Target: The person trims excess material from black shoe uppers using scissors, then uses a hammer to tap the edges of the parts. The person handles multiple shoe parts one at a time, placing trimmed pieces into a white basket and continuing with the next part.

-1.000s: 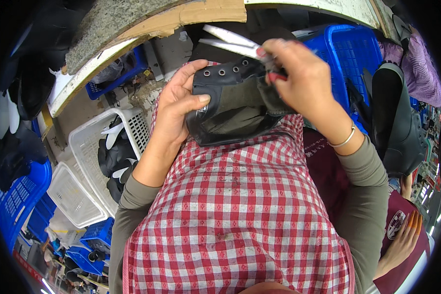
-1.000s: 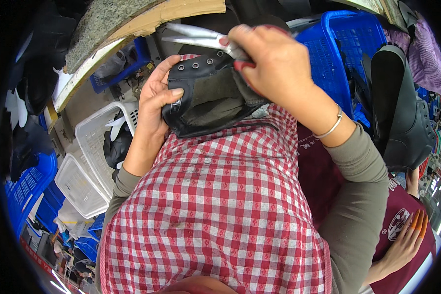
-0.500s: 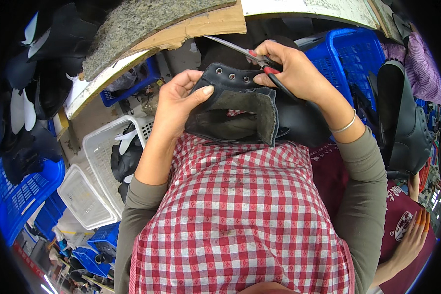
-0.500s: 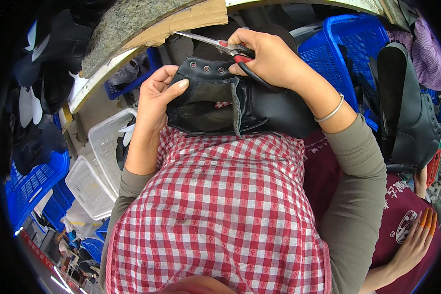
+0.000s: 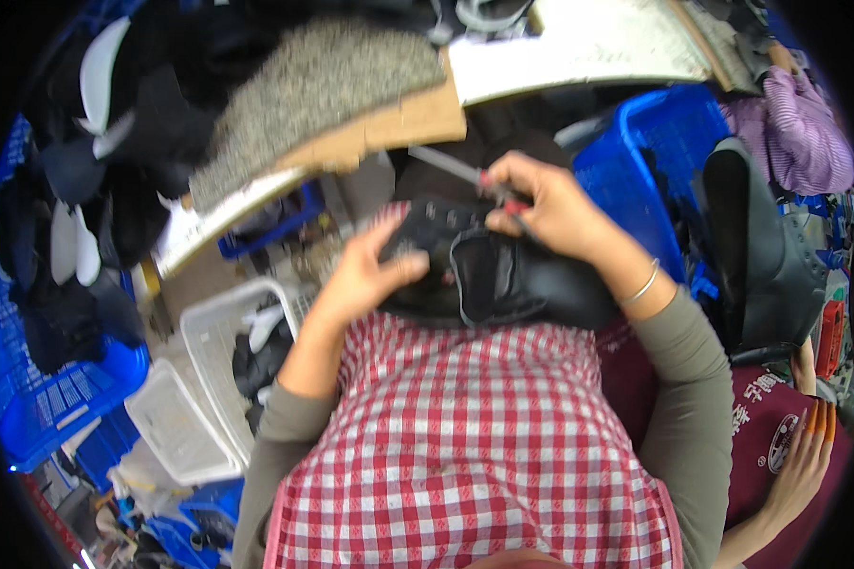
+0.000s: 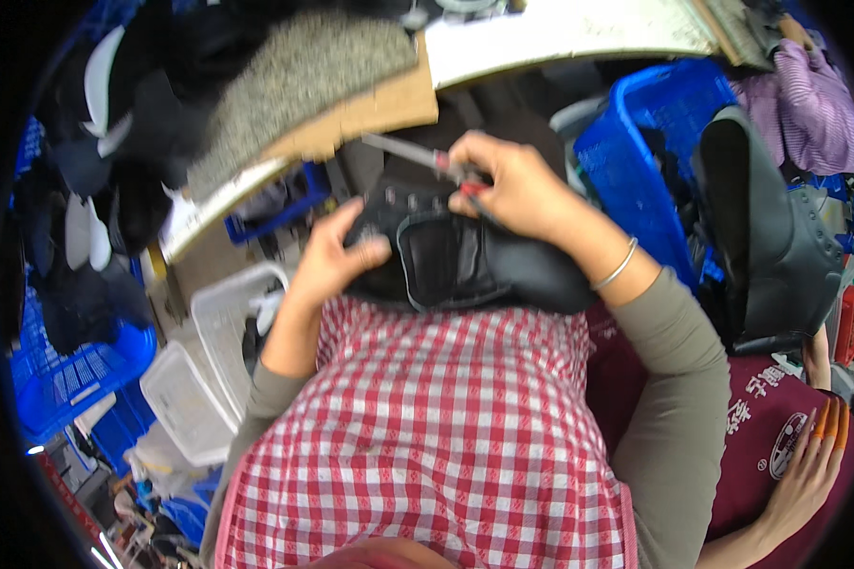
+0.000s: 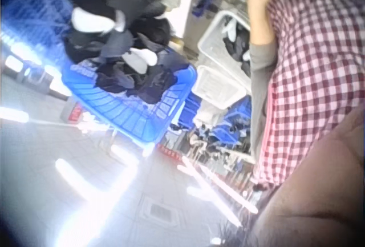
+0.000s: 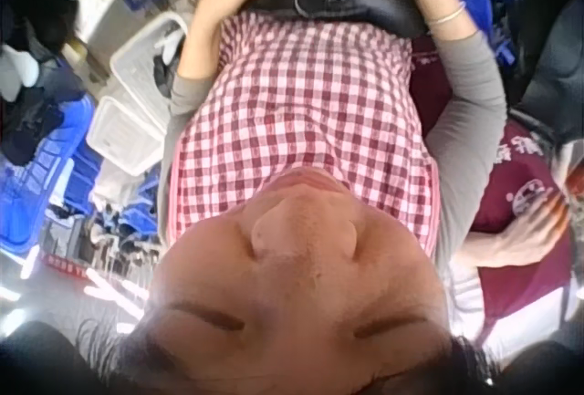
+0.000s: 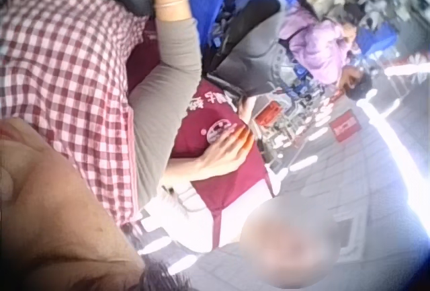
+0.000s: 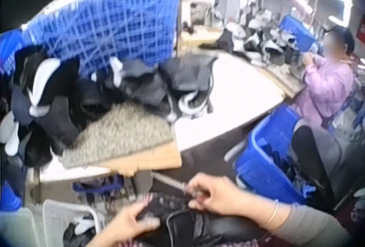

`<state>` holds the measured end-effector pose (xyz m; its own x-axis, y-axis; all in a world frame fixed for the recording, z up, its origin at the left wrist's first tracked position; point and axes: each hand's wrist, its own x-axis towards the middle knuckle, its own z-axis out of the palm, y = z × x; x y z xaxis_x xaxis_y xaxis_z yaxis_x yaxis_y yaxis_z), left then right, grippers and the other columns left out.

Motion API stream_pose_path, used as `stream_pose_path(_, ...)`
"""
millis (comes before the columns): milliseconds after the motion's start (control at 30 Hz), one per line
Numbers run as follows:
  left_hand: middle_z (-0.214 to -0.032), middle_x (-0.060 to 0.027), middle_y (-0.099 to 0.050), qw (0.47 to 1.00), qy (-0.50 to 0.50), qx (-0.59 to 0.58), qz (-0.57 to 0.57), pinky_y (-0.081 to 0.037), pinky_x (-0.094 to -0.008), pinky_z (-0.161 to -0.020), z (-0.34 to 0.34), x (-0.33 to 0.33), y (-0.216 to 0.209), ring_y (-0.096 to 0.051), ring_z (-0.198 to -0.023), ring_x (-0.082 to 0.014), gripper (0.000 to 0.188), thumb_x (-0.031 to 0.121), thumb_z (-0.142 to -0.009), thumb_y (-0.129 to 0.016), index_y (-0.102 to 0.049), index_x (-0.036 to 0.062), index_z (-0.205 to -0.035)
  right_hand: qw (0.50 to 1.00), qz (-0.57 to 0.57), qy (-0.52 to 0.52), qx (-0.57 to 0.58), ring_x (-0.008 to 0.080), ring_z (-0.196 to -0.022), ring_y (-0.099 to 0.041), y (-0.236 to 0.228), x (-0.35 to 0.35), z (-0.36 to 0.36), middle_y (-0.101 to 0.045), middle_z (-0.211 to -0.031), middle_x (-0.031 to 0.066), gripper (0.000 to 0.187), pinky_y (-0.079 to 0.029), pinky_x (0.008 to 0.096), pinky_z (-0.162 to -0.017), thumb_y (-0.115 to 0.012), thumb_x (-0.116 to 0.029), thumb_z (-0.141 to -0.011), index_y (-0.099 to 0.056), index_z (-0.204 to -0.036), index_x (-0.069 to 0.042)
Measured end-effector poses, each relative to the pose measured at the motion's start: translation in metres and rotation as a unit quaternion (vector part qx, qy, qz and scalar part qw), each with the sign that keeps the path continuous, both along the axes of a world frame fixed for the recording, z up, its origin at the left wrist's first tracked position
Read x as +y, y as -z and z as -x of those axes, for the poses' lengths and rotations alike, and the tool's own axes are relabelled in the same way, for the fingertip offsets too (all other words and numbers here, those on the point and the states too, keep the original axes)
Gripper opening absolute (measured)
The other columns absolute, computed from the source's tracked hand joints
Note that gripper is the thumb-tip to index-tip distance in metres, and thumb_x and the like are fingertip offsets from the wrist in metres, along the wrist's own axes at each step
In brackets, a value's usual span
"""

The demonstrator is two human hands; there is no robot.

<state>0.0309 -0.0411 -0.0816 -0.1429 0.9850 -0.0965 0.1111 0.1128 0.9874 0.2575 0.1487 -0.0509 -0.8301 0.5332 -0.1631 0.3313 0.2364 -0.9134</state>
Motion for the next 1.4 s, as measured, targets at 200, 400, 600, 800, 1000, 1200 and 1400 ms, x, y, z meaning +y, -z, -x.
stream_pose_path(200,-0.092,0.0026,-0.071,0.981,-0.067,-0.046,0.174,-0.052,-0.0263,-0.081,-0.006,-0.011,-0.026,-0.061,-0.087,-0.0072,0.024,0.01,-0.093,-0.078,-0.074,-0.004,-0.112,0.992,0.064,0.092,0.064,0.0043,-0.083,-0.058,-0.04,0.0,-0.014,-0.065,-0.092,-0.0015,0.032,-0.05,0.0236,-0.075,-0.085,-0.003,-0.083,-0.067,-0.11,-0.006)
stream_pose_path(400,-0.127,-0.0107,-0.071,0.973,-0.198,0.08,-0.084,-0.046,-0.0299,-0.107,0.043,0.006,-0.107,-0.065,-0.117,-0.0143,0.036,-0.001,-0.097,-0.067,-0.068,-0.0024,-0.133,0.924,-0.109,0.328,0.162,0.0072,-0.083,-0.066,-0.052,0.049,-0.052,-0.074,-0.094,0.0039,0.044,-0.054,0.0255,-0.076,-0.088,-0.007,-0.079,-0.071,-0.12,-0.007)
stream_pose_path(600,-0.133,-0.0125,-0.069,0.915,-0.295,0.058,-0.268,-0.044,-0.0331,-0.111,0.083,0.038,-0.134,-0.064,-0.121,-0.0189,0.037,-0.002,-0.1,-0.063,-0.064,-0.0037,-0.137,0.889,-0.264,0.373,0.011,0.0243,-0.079,-0.071,-0.027,0.117,-0.079,-0.073,-0.092,0.0122,0.053,-0.057,0.0357,-0.074,-0.08,-0.011,-0.081,-0.066,-0.132,-0.016)
stream_pose_path(800,-0.138,-0.0168,-0.066,0.886,-0.283,0.358,-0.087,-0.041,-0.0412,-0.116,0.08,0.074,-0.092,-0.059,-0.135,-0.033,0.046,-0.014,-0.093,-0.056,-0.064,0.001,-0.136,0.805,-0.487,0.325,-0.097,0.0384,-0.095,-0.071,0.016,0.263,-0.049,-0.073,-0.099,0.021,0.05,-0.056,0.0486,-0.087,-0.076,-0.01,-0.082,-0.067,-0.131,-0.014)
stream_pose_path(1000,-0.144,-0.0215,-0.062,0.869,-0.227,0.436,-0.056,-0.041,-0.0433,-0.117,0.094,0.056,-0.066,-0.056,-0.139,-0.0377,0.06,-0.022,-0.081,-0.057,-0.066,0.0023,-0.135,0.778,-0.508,0.287,-0.231,0.0377,-0.099,-0.071,0.017,0.33,-0.014,-0.073,-0.102,0.0209,0.045,-0.056,0.0473,-0.088,-0.078,-0.023,-0.086,-0.07,-0.129,-0.012)
stream_pose_path(1200,-0.144,-0.024,-0.061,0.925,-0.312,0.172,-0.133,-0.043,-0.0439,-0.116,0.139,0.027,-0.054,-0.062,-0.131,-0.0332,0.042,-0.011,-0.091,-0.056,-0.066,-0.0057,-0.132,0.923,0.078,0.374,0.053,0.0224,-0.09,-0.069,0.012,0.375,0.081,-0.073,-0.098,0.0071,0.058,-0.057,0.037,-0.083,-0.082,-0.045,-0.088,-0.07,-0.123,-0.001)
stream_pose_path(1400,-0.12,-0.0181,-0.073,0.926,-0.368,0.084,-0.024,-0.059,-0.0443,-0.082,0.155,-0.011,-0.018,-0.072,-0.103,-0.04,0.039,0.021,-0.095,-0.067,-0.067,0.0059,-0.131,0.926,0.179,0.315,0.103,0.0158,-0.089,-0.067,0.007,0.392,0.115,-0.071,-0.103,0.0103,0.055,-0.056,0.0306,-0.08,-0.085,-0.042,-0.088,-0.065,-0.114,0.002)
